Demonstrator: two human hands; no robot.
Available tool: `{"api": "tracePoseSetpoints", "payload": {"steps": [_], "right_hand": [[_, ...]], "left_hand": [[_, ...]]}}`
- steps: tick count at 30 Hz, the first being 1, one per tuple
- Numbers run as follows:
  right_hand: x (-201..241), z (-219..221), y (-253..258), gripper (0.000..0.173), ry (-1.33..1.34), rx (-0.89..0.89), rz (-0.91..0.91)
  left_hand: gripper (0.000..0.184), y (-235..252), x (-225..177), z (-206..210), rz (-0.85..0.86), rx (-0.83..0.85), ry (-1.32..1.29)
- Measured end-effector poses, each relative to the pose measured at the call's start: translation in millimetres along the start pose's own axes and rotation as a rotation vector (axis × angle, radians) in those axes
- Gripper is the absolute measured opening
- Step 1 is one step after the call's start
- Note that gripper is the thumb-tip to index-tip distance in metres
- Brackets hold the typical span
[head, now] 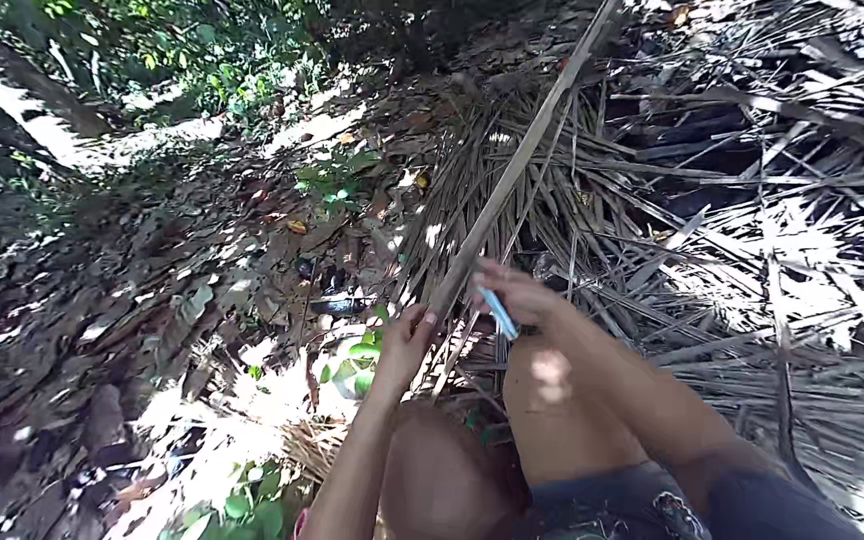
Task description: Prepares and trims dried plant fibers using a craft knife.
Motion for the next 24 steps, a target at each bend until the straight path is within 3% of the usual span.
{"api": "tracePoseSetpoints", "payload": {"steps": [4,8,13,20,24], "right_hand": [[17,-19,-11,0.027,-0.014,-0.016,-0.064],[1,7,-30,0.025,-0.164,0.188,0.074],[-4,14,-41,0.019,-0.252,0.216,0.034],[2,9,-58,0.019,-0.420,0.308,-0.029],[1,6,-70,0.033,-0.484,0.367,-0.052]], "left_hand": [[0.024,-1,-17,10,-0.072,0.029,-0.149],[0.020,3,-34,20,-0.001,-0.018,-0.122],[0.019,-9,-50,30,0.084,-0.045,-0.040],[0.021,-29,-56,32,-0.117,0.178,-0.470],[0.024,-37,-47,34,-0.235,0.351,-0.601]]}}
Point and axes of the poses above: each hand's wrist, its own y-axis towards the middle knuckle, its own z-axis out of the palm, x = y × z, the point moved 5 cm from there along y, towards the middle knuckle, and after that the axes turned 2 degrees about z, right-handed, at the moved point
